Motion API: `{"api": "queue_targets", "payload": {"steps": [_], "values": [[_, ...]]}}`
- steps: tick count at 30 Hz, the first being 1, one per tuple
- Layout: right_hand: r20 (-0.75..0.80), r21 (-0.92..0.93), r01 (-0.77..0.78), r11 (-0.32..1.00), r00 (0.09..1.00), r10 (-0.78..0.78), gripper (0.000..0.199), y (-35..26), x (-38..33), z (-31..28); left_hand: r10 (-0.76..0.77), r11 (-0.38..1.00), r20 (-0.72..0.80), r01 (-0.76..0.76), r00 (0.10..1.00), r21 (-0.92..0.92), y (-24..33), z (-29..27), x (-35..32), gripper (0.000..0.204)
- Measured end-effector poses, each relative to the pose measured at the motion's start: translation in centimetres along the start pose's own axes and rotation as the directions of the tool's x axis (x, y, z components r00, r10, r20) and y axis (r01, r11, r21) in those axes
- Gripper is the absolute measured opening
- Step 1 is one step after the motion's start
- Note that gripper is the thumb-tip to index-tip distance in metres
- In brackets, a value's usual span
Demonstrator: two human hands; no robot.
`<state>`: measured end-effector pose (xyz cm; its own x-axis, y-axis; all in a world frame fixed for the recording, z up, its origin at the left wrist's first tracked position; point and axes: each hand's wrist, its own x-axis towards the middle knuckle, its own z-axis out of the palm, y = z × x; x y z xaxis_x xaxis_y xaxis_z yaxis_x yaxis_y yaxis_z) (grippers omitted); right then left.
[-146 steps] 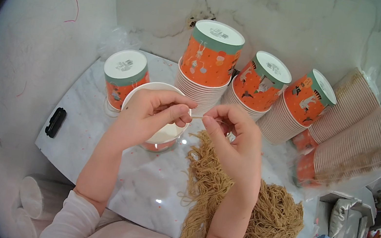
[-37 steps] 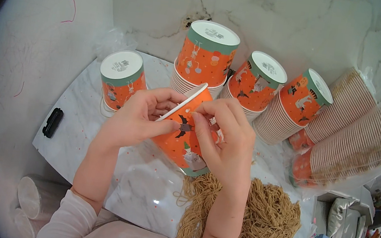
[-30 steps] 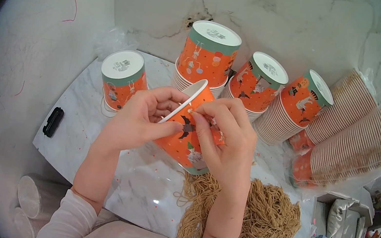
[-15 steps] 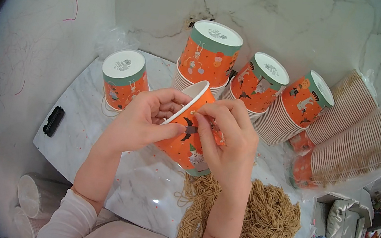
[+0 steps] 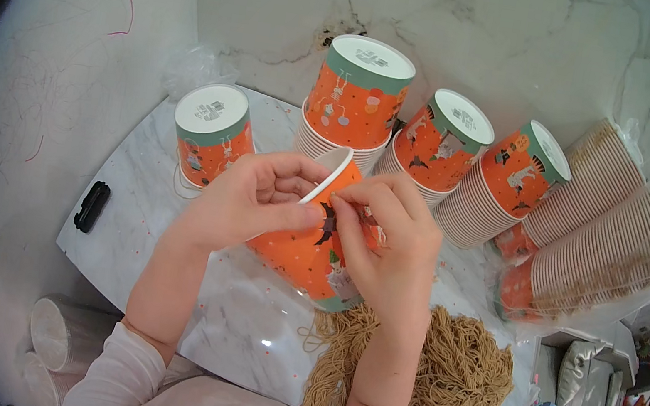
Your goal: Tying rubber bands onto the rims of decorative paper cups.
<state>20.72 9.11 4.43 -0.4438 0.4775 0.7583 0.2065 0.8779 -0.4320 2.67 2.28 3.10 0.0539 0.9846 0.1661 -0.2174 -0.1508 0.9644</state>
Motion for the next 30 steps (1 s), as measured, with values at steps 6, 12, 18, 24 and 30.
{"api": "queue_targets", "payload": {"steps": [6,12,18,24,30], "values": [[0.029,0.120,-0.043,0.992,0.999,0.040,0.011,-0.1,-0.2,-0.5,-0.118,0.944,0.067,0.133,0.991,-0.302,-1.3,-2.2,0.9,0.027],[0.035,0.129,-0.053,0.990,0.998,0.048,0.012,-0.2,-0.2,-0.5,-0.092,0.969,0.056,0.102,0.994,-0.227,-1.9,-1.9,1.4,0.020],[0.075,0.174,-0.076,0.982,0.995,0.064,0.014,0.9,-0.6,-0.3,-0.015,0.998,-0.038,0.018,0.999,0.064,-2.3,-1.2,1.5,0.012],[0.239,0.012,-0.176,0.984,0.956,0.168,0.015,1.9,-0.5,0.2,0.261,0.637,-0.116,-0.081,0.958,0.767,-2.2,0.5,0.9,0.011],[0.304,-0.096,-0.176,0.980,0.932,0.197,0.016,3.2,-0.5,1.2,0.521,0.340,-0.055,-0.149,0.852,0.929,-2.7,0.0,1.2,0.011]]}}
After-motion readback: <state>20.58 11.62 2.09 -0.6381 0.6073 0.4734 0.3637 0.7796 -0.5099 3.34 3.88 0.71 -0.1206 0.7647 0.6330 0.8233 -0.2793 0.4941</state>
